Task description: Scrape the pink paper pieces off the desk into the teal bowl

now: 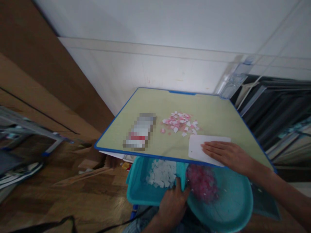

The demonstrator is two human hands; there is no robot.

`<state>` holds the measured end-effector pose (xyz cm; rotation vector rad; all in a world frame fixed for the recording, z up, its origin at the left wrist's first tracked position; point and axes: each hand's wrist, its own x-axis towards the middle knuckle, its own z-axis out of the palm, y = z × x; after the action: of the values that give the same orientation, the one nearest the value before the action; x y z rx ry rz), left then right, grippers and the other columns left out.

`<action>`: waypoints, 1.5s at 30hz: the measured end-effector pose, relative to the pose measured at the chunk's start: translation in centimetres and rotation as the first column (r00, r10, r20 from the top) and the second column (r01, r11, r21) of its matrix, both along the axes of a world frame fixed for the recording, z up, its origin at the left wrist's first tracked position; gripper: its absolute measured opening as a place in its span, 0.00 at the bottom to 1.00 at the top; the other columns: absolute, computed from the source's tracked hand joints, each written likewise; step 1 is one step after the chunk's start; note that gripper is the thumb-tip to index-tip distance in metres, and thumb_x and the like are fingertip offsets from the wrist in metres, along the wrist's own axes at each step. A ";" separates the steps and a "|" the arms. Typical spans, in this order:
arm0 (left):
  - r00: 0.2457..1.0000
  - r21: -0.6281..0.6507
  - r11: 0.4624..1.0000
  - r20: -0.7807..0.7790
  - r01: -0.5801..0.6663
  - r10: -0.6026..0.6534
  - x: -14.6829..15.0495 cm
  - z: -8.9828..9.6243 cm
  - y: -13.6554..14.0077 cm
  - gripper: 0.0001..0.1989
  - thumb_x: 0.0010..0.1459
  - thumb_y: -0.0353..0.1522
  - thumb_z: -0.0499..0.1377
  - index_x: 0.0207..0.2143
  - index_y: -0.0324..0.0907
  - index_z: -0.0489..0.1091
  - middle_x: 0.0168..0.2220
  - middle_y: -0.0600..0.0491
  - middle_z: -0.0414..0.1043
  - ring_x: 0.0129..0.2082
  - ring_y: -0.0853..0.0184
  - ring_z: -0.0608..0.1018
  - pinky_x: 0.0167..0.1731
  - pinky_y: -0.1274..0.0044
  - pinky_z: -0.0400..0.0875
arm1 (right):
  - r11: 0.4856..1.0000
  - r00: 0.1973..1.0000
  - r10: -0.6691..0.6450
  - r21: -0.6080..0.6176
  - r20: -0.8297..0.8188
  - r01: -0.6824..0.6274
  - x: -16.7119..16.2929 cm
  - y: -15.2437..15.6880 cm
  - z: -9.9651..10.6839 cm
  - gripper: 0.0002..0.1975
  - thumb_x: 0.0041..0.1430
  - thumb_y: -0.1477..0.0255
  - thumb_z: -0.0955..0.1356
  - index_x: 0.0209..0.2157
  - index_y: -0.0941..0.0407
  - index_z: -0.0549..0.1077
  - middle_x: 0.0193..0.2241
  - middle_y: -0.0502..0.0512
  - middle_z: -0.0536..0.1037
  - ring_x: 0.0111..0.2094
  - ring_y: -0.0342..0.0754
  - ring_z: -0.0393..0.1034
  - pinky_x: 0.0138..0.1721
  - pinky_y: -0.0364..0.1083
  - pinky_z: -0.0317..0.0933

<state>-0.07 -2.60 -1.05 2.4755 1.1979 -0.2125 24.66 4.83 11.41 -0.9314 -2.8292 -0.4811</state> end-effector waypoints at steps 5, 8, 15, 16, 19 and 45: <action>1.000 0.005 1.000 0.001 0.004 -0.004 -0.1 -0.2 0.0 0.27 0.55 0.29 0.51 0.58 0.51 0.51 0.57 0.36 0.50 0.37 0.57 0.74 0.34 0.67 0.69 | 0.977 0.984 -0.075 -0.211 -0.160 0.041 1.3 0.4 1.9 0.21 0.58 0.81 0.57 0.50 0.54 0.69 0.47 0.55 0.74 0.48 0.46 0.68 0.48 0.45 0.63; 1.000 0.025 1.000 -0.001 0.005 -0.005 -0.2 -0.3 -0.1 0.28 0.55 0.29 0.52 0.58 0.51 0.51 0.57 0.36 0.50 0.37 0.57 0.74 0.34 0.67 0.69 | 0.917 0.866 -0.315 -0.361 -0.389 0.171 1.7 -0.4 3.2 0.18 0.59 0.79 0.59 0.47 0.54 0.72 0.45 0.59 0.75 0.46 0.48 0.70 0.47 0.44 0.63; 1.000 0.028 1.000 -0.008 0.007 -0.006 -0.2 -0.3 0.0 0.29 0.55 0.27 0.51 0.59 0.51 0.50 0.57 0.36 0.51 0.36 0.57 0.74 0.33 0.67 0.69 | 0.648 0.445 -0.757 -0.636 -0.478 0.420 4.2 -2.3 2.1 0.09 0.51 0.67 0.68 0.31 0.56 0.79 0.27 0.61 0.80 0.26 0.52 0.74 0.25 0.45 0.66; 1.000 0.033 0.999 -0.002 0.008 -0.008 -0.2 -0.3 0.0 0.30 0.55 0.27 0.51 0.59 0.51 0.49 0.56 0.35 0.51 0.37 0.57 0.74 0.34 0.67 0.69 | 0.632 0.436 -0.769 -0.658 -0.468 0.410 4.6 -2.3 1.7 0.10 0.51 0.66 0.68 0.30 0.56 0.78 0.26 0.60 0.80 0.25 0.52 0.73 0.24 0.45 0.66; 1.000 0.040 0.999 0.006 0.014 -0.014 -0.2 -0.3 0.1 0.30 0.54 0.27 0.51 0.59 0.51 0.48 0.56 0.35 0.52 0.37 0.57 0.74 0.34 0.66 0.69 | 0.620 0.460 -0.768 -0.696 -0.446 0.362 5.2 -1.6 0.5 0.13 0.51 0.62 0.67 0.28 0.58 0.78 0.23 0.57 0.79 0.24 0.52 0.72 0.22 0.47 0.65; 1.000 -0.008 1.000 -0.019 -0.008 0.008 -0.1 -0.3 0.1 0.30 0.54 0.26 0.52 0.59 0.51 0.50 0.57 0.36 0.51 0.40 0.56 0.74 0.36 0.66 0.69 | 0.671 0.501 -0.720 -0.668 -0.481 0.322 3.2 0.2 1.6 0.19 0.52 0.58 0.65 0.34 0.57 0.78 0.30 0.58 0.80 0.26 0.50 0.73 0.26 0.44 0.63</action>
<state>-0.12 -2.51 -1.30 2.4667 1.2120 -0.2387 27.86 5.07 13.04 -1.6769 -1.8562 0.5558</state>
